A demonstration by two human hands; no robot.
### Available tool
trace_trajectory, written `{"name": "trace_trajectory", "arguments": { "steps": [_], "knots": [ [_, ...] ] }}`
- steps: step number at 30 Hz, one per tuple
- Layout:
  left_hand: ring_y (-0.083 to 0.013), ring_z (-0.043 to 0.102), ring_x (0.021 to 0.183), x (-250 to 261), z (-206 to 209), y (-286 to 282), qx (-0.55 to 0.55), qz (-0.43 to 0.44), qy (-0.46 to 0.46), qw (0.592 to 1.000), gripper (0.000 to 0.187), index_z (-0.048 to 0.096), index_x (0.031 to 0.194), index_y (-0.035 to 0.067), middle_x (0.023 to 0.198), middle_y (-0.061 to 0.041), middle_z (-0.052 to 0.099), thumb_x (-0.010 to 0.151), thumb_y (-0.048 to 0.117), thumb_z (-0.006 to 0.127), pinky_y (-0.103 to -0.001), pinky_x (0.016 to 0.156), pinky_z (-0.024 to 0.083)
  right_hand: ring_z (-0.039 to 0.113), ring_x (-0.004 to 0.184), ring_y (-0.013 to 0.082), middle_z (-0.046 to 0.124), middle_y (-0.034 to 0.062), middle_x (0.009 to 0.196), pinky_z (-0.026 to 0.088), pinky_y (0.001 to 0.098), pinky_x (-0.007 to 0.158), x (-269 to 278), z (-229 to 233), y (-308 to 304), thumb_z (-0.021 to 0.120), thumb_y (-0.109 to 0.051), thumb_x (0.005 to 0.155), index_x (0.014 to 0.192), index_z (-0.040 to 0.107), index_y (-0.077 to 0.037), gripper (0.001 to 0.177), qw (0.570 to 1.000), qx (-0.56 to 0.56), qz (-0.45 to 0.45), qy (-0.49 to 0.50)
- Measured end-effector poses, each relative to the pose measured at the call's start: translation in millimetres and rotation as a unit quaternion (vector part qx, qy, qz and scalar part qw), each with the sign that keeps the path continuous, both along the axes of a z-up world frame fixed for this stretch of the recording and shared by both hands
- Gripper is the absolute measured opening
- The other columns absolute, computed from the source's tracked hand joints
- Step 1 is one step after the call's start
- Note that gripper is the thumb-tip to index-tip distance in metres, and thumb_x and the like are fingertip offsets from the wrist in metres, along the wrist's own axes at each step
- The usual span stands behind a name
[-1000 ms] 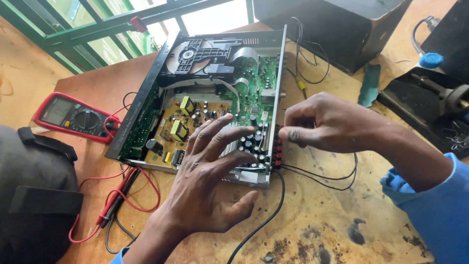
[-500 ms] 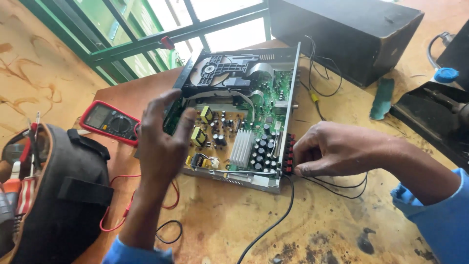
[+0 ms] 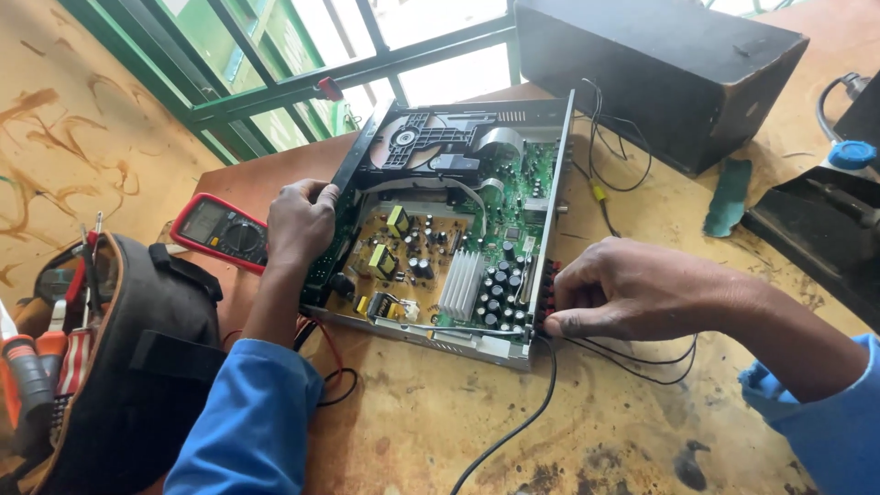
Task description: The person connects wires to the rear terminals of an open DVD player and uses a multimeter to test the circuit. They then rotate the device to access the front panel and continue testing with the multimeter probes.
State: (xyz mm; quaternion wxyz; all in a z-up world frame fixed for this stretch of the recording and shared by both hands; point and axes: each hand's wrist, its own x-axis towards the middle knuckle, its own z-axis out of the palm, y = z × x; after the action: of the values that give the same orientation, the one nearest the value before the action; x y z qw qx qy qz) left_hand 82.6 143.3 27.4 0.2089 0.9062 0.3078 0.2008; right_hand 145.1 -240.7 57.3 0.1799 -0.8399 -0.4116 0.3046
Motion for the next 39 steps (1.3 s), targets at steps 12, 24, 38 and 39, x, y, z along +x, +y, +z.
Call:
{"name": "trace_trajectory", "arguments": {
  "steps": [12,24,38,39],
  "knots": [
    [-0.0469,0.070,0.090,-72,11,-27,0.139,0.022,0.070,0.988,0.047,0.076,0.114,0.008,0.098,-0.023,0.076,0.101,0.050,0.061,-0.057,0.073,0.053,0.070,0.091,0.0141,0.081,-0.0016,0.103,0.051,0.0289,0.078,-6,18,9,0.068,-0.057,0.074,0.106,0.082,-0.017,0.053,0.989,-0.014,-0.149,-0.001],
    [-0.0411,0.070,0.076,-97,2,-36,0.141,0.028,0.027,0.989,0.045,0.074,0.072,0.010,0.073,-0.016,0.073,0.090,0.052,0.076,-0.052,0.068,0.051,0.073,0.089,0.0263,0.080,0.0104,0.102,0.056,0.0375,0.080,-9,-6,18,0.075,-0.040,0.083,0.109,0.076,-0.007,0.042,0.954,0.120,-0.257,-0.095],
    [-0.0383,0.066,0.064,-133,-11,-68,0.133,0.035,-0.069,0.988,0.048,0.065,0.066,0.009,0.067,-0.012,0.070,0.084,0.052,0.078,-0.052,0.058,0.049,0.064,0.077,0.0224,0.074,0.0102,0.088,0.046,0.0395,0.066,32,-35,18,0.069,-0.036,0.102,0.105,0.079,-0.004,0.034,0.937,0.177,-0.230,-0.196],
    [-0.0381,0.066,0.064,-132,-13,-67,0.133,0.041,-0.081,0.987,0.048,0.062,0.065,0.011,0.065,-0.010,0.069,0.084,0.051,0.079,-0.052,0.058,0.049,0.061,0.075,0.0225,0.072,0.0102,0.085,0.044,0.0405,0.064,32,-38,18,0.070,-0.036,0.104,0.105,0.078,-0.004,0.033,0.935,0.188,-0.229,-0.196]
  ]
}}
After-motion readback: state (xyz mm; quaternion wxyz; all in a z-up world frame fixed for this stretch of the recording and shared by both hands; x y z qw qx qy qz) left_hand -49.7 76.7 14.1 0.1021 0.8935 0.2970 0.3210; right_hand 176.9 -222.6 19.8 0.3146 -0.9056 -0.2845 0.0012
